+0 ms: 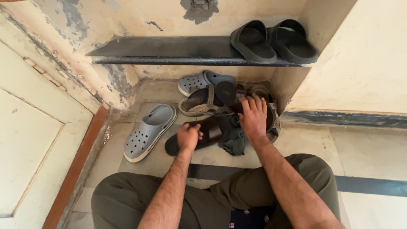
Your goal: The person sits on the floor and wipes a pair of dark sandals with a cloth, cleaning the straps and soles. After finishing one sandal, they place it on a nearby shelf and continue wiping the second sandal.
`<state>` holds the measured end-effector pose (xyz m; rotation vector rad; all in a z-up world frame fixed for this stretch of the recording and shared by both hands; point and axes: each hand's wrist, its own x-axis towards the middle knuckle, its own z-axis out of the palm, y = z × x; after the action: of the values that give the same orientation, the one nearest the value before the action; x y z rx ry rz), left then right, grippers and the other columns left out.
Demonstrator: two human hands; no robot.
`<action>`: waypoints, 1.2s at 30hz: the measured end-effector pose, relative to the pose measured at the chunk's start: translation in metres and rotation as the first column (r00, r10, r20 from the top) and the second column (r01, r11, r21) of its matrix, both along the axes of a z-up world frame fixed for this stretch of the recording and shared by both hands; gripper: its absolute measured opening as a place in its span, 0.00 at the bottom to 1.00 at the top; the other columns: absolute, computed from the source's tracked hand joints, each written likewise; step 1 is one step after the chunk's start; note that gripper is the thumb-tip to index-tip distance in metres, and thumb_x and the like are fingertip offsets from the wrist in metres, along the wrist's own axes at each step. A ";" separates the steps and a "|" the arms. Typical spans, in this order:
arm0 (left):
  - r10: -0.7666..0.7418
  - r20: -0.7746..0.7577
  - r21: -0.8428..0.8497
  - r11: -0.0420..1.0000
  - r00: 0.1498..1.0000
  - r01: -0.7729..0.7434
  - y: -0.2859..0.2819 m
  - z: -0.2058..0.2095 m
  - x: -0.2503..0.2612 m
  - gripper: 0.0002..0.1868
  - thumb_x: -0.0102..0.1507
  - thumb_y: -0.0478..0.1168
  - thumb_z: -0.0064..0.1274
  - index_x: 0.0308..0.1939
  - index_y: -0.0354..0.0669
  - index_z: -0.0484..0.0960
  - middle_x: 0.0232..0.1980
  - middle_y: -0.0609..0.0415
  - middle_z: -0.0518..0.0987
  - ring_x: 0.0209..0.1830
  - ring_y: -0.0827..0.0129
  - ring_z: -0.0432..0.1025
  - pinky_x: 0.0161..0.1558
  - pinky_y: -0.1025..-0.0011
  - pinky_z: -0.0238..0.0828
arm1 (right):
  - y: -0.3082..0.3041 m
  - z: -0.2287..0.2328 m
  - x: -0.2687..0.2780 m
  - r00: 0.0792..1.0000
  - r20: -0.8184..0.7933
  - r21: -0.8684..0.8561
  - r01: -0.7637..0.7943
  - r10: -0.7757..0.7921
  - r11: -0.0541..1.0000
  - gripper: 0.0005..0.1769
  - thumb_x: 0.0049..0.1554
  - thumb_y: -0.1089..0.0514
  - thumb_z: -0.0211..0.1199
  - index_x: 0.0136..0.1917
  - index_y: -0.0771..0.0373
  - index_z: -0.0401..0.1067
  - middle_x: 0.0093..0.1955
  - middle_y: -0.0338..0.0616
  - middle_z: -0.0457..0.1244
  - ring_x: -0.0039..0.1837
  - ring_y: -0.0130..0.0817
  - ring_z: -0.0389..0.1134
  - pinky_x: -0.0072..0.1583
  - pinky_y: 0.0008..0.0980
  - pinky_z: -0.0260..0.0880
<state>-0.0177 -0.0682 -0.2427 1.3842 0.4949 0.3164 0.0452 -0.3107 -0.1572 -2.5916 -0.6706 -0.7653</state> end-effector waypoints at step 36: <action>-0.133 0.337 -0.681 0.649 0.932 0.339 -0.066 0.066 -0.036 0.34 0.71 0.62 0.37 0.67 0.38 0.71 0.62 0.53 0.77 0.63 0.65 0.70 0.66 0.64 0.63 | 0.064 0.026 -0.068 0.832 -0.263 0.586 -0.265 0.489 0.766 0.16 0.57 0.59 0.65 0.59 0.64 0.75 0.52 0.52 0.62 0.50 0.47 0.69 0.49 0.39 0.69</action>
<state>-0.0534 -0.1344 -0.1765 0.5798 0.1670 0.0516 -0.0223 -0.2466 -0.1313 -1.9153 -0.7086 -0.2128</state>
